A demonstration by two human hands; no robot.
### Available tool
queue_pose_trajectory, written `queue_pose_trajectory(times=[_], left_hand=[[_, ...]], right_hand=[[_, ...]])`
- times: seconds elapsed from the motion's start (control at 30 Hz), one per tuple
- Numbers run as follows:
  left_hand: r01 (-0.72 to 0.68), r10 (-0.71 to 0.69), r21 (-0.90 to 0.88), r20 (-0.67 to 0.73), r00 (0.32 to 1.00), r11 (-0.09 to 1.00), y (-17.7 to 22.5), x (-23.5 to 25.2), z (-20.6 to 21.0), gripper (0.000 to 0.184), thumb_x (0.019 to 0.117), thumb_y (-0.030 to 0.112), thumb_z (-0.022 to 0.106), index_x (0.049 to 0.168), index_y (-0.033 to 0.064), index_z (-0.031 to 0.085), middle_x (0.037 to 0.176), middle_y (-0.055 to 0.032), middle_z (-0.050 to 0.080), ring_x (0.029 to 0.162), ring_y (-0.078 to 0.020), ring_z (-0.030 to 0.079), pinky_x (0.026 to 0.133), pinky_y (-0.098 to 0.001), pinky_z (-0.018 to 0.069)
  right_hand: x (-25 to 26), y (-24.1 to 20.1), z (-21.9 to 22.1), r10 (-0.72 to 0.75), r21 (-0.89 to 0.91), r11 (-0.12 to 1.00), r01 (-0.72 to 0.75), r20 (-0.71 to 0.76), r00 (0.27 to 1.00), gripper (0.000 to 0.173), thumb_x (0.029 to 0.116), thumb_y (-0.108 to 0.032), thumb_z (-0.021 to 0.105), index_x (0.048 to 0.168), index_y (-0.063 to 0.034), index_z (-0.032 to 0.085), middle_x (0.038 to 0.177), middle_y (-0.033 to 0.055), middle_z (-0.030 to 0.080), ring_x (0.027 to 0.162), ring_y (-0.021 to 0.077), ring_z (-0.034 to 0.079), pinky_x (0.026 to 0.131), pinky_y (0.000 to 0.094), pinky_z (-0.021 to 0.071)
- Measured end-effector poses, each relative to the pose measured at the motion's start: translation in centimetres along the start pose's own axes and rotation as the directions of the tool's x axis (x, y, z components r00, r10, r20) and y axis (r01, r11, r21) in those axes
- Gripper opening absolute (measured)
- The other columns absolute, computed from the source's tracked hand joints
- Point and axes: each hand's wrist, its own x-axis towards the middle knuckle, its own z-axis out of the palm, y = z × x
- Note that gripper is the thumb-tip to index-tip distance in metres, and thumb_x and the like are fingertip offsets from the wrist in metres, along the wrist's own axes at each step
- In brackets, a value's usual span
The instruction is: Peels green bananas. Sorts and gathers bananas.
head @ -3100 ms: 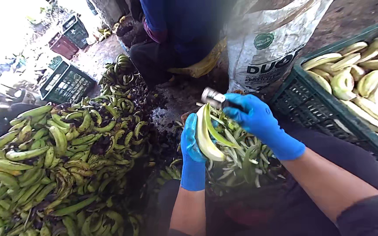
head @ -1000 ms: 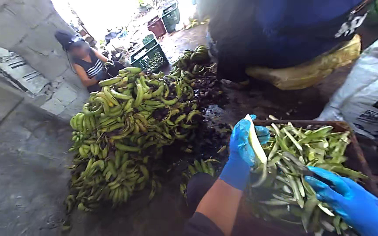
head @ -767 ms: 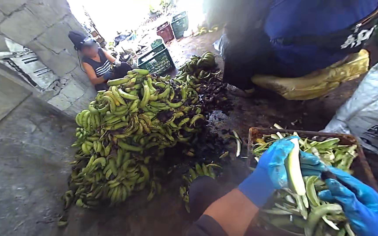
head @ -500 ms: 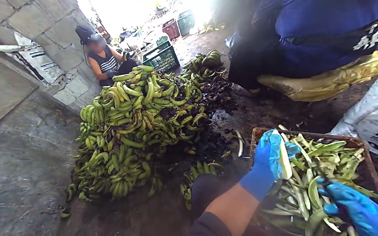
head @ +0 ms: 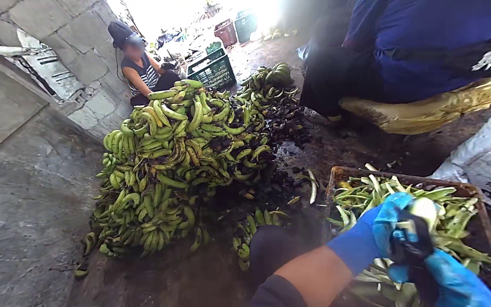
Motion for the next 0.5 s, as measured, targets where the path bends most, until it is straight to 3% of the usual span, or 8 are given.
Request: queue_pose_trajectory(times=[0.07, 0.1, 0.17, 0.23, 0.3, 0.37, 0.43, 0.5], left_hand=[[0.134, -0.184, -0.333, -0.121, 0.975, 0.933, 0.6, 0.9, 0.2, 0.041, 0.1112, 0.024, 0.028, 0.137, 0.0004, 0.05, 0.113, -0.0114, 0.066, 0.088, -0.0099, 0.064, 0.075, -0.0256, 0.0546], [0.164, -0.264, -0.487, -0.144, 0.954, 0.858, 2.3, 1.3, -0.4, 0.035, 0.1106, 0.029, 0.031, 0.132, 0.0083, 0.049, 0.11, -0.0068, 0.065, 0.087, -0.0101, 0.064, 0.073, -0.0269, 0.0545], [0.073, -0.212, -0.603, -0.162, 0.964, 0.794, 7.9, 1.2, -2.9, 0.039, 0.1085, 0.031, 0.031, 0.134, 0.0088, 0.051, 0.122, -0.0092, 0.062, 0.101, -0.0177, 0.062, 0.083, -0.0352, 0.0534], [-0.129, 0.068, -0.516, -0.135, 0.989, 0.847, 13.2, -0.4, -6.7, 0.043, 0.1085, 0.029, 0.031, 0.141, 0.0077, 0.049, 0.135, -0.0129, 0.06, 0.117, -0.0234, 0.063, 0.093, -0.0387, 0.0551], [-0.358, 0.309, -0.303, -0.198, 0.93, 0.883, 16.5, -3.2, -10.8, 0.046, 0.1083, 0.028, 0.027, 0.148, 0.0095, 0.04, 0.14, -0.0149, 0.057, 0.121, -0.0266, 0.062, 0.094, -0.0411, 0.056], [-0.463, 0.407, -0.092, -0.347, 0.845, 0.882, 15.9, -6.3, -16.0, 0.048, 0.1093, 0.027, 0.023, 0.152, 0.009, 0.035, 0.143, -0.0147, 0.056, 0.122, -0.0264, 0.062, 0.095, -0.0428, 0.0561], [-0.3, 0.329, 0.149, -0.573, 0.751, 0.942, 11.9, -9.5, -20.8, 0.046, 0.1102, 0.023, 0.028, 0.152, 0.0077, 0.04, 0.142, -0.0125, 0.058, 0.126, -0.024, 0.06, 0.101, -0.0427, 0.0542], [0.244, 0.11, 0.369, -0.72, 0.686, 0.897, 6.2, -12.9, -24.1, 0.046, 0.1096, 0.028, 0.04, 0.149, 0.0053, 0.047, 0.145, -0.0134, 0.056, 0.133, -0.0219, 0.055, 0.112, -0.042, 0.0462]], right_hand=[[-0.5, 2.6, -1.4, -0.087, 0.075, 0.994, 0.084, 0.03, 0.996, 0.041, 0.1097, -0.036, 0.041, 0.143, -0.0135, 0.053, 0.128, 0.0002, 0.068, 0.098, 0.0137, 0.071, 0.082, 0.0319, 0.0607], [-0.4, 2.7, -1.3, -0.109, 0.155, 0.982, 0.11, -0.017, 0.994, 0.041, 0.1087, -0.037, 0.043, 0.141, -0.0139, 0.053, 0.128, 0.0034, 0.068, 0.098, 0.0161, 0.071, 0.082, 0.0329, 0.0604], [-0.1, 1.5, -1.4, -0.127, 0.29, 0.946, 0.147, -0.086, 0.988, 0.04, 0.1054, -0.042, 0.051, 0.138, -0.0196, 0.059, 0.128, 0.0015, 0.069, 0.097, 0.0151, 0.073, 0.079, 0.0305, 0.0623], [0.2, 0.6, -3.1, -0.138, 0.273, 0.948, 0.16, -0.1, 0.985, 0.042, 0.1039, -0.046, 0.053, 0.139, -0.0228, 0.058, 0.134, -0.0014, 0.065, 0.097, 0.0136, 0.072, 0.075, 0.028, 0.0624], [-0.3, 0.7, -5.5, -0.138, 0.235, 0.957, 0.17, -0.146, 0.98, 0.041, 0.104, -0.046, 0.054, 0.137, -0.0219, 0.059, 0.131, -0.0006, 0.067, 0.095, 0.0152, 0.072, 0.072, 0.029, 0.063], [-1.4, 0.9, -7.2, -0.107, 0.187, 0.972, 0.143, -0.19, 0.976, 0.042, 0.1062, -0.044, 0.049, 0.139, -0.0184, 0.055, 0.131, 0.0027, 0.066, 0.091, 0.0182, 0.073, 0.068, 0.0309, 0.0629], [-2.1, 1.1, -7.8, -0.082, 0.146, 0.983, 0.112, -0.198, 0.977, 0.042, 0.1063, -0.044, 0.049, 0.14, -0.0182, 0.055, 0.134, 0.0023, 0.065, 0.093, 0.0179, 0.073, 0.07, 0.0306, 0.0632], [-2.6, 1.4, -8.0, -0.046, 0.145, 0.987, 0.072, -0.177, 0.983, 0.044, 0.1042, -0.045, 0.054, 0.14, -0.0192, 0.055, 0.136, 0.0015, 0.065, 0.099, 0.0181, 0.072, 0.073, 0.0306, 0.0633]])
